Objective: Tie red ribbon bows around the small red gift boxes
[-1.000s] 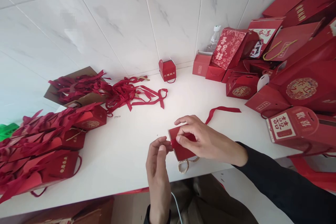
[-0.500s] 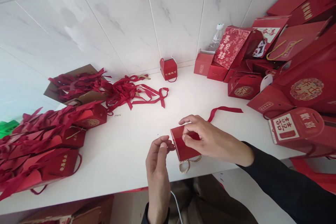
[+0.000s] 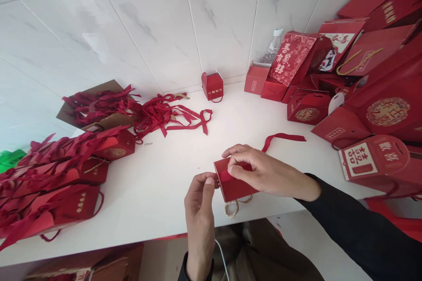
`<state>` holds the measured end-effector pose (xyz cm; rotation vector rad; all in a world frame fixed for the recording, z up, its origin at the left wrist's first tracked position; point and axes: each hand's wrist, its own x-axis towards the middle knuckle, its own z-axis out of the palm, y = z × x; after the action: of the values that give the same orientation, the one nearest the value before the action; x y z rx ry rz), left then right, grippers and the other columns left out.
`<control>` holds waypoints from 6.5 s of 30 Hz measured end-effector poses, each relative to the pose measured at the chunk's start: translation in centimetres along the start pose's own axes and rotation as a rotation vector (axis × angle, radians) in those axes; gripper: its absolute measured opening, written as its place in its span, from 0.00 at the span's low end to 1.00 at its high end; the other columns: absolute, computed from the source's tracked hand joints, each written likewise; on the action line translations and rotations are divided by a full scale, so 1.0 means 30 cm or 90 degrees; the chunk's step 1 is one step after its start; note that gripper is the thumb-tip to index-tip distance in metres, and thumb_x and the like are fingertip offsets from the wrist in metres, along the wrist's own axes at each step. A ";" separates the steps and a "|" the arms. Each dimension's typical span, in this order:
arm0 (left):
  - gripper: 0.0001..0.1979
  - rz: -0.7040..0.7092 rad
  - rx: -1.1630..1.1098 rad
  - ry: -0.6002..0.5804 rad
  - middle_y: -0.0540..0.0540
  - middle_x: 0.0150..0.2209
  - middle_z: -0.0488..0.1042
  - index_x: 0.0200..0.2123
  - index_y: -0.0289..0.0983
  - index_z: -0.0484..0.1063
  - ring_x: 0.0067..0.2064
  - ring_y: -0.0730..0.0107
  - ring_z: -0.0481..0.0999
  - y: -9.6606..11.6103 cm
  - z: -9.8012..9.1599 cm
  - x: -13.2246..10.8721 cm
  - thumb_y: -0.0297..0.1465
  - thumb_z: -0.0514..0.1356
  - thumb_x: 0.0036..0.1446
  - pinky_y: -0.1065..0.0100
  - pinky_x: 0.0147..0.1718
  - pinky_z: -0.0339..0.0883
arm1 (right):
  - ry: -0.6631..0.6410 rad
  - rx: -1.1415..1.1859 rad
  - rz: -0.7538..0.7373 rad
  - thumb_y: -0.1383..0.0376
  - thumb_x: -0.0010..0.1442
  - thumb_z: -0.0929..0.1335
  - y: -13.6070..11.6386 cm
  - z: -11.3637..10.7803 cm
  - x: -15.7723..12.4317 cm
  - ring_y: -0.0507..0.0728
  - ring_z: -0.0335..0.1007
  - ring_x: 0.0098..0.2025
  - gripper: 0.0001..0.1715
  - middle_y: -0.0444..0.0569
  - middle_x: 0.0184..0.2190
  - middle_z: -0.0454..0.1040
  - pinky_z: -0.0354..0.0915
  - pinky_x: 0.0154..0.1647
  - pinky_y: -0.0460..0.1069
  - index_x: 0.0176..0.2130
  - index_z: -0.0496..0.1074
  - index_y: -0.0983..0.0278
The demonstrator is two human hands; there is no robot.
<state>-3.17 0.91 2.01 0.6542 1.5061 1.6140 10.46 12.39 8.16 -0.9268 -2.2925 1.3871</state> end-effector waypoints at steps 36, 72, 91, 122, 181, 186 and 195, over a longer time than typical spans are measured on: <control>0.26 -0.133 0.181 0.046 0.46 0.22 0.72 0.27 0.38 0.76 0.20 0.69 0.64 -0.014 -0.194 0.000 0.53 0.55 0.61 0.68 0.17 0.55 | 0.102 0.107 0.270 0.45 0.69 0.62 0.177 -0.015 -0.300 0.54 0.66 0.27 0.25 0.44 0.26 0.71 0.63 0.27 0.49 0.32 0.71 0.59; 0.07 0.202 0.238 -0.082 0.47 0.44 0.81 0.40 0.44 0.82 0.50 0.64 0.77 0.017 0.058 0.082 0.37 0.64 0.62 0.65 0.46 0.71 | 0.427 0.540 0.131 0.46 0.65 0.69 0.146 0.070 -0.167 0.57 0.76 0.40 0.20 0.49 0.40 0.78 0.74 0.42 0.53 0.44 0.73 0.59; 0.11 0.235 0.380 -0.312 0.50 0.26 0.72 0.28 0.37 0.70 0.28 0.72 0.66 0.101 0.173 0.113 0.26 0.53 0.62 0.69 0.30 0.61 | 0.224 -0.003 -0.061 0.61 0.72 0.63 0.008 -0.047 -0.085 0.56 0.76 0.43 0.13 0.45 0.40 0.79 0.69 0.42 0.48 0.41 0.77 0.59; 0.02 0.050 0.199 -0.290 0.48 0.32 0.80 0.34 0.38 0.77 0.35 0.67 0.79 0.091 0.153 0.117 0.29 0.65 0.56 0.66 0.36 0.74 | 0.072 -0.084 0.013 0.63 0.69 0.61 0.070 -0.127 -0.106 0.56 0.72 0.31 0.15 0.46 0.34 0.80 0.63 0.33 0.50 0.43 0.78 0.58; 0.11 0.217 0.166 -0.126 0.35 0.60 0.72 0.38 0.41 0.58 0.60 0.59 0.73 -0.112 0.133 0.004 0.39 0.47 0.73 0.58 0.49 0.69 | 0.149 -0.053 0.199 0.50 0.63 0.66 0.260 -0.156 -0.216 0.53 0.57 0.25 0.21 0.40 0.22 0.64 0.54 0.26 0.47 0.26 0.65 0.61; 0.08 0.245 0.256 -0.095 0.35 0.61 0.69 0.40 0.40 0.60 0.61 0.58 0.71 -0.153 0.117 -0.005 0.37 0.49 0.72 0.59 0.49 0.68 | 0.185 -0.073 0.216 0.50 0.65 0.65 0.270 -0.142 -0.243 0.53 0.58 0.25 0.22 0.40 0.22 0.64 0.55 0.27 0.48 0.26 0.62 0.60; 0.06 0.328 0.310 -0.004 0.44 0.44 0.76 0.37 0.40 0.66 0.47 0.66 0.77 -0.128 0.138 -0.034 0.33 0.54 0.69 0.67 0.41 0.70 | 0.164 -0.163 0.133 0.46 0.60 0.70 0.183 -0.004 -0.305 0.66 0.69 0.59 0.41 0.54 0.63 0.68 0.66 0.57 0.59 0.65 0.57 0.56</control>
<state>1.60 2.17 -0.96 1.4083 1.8458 1.5999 19.37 8.18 4.06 -1.3711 -2.2565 0.9889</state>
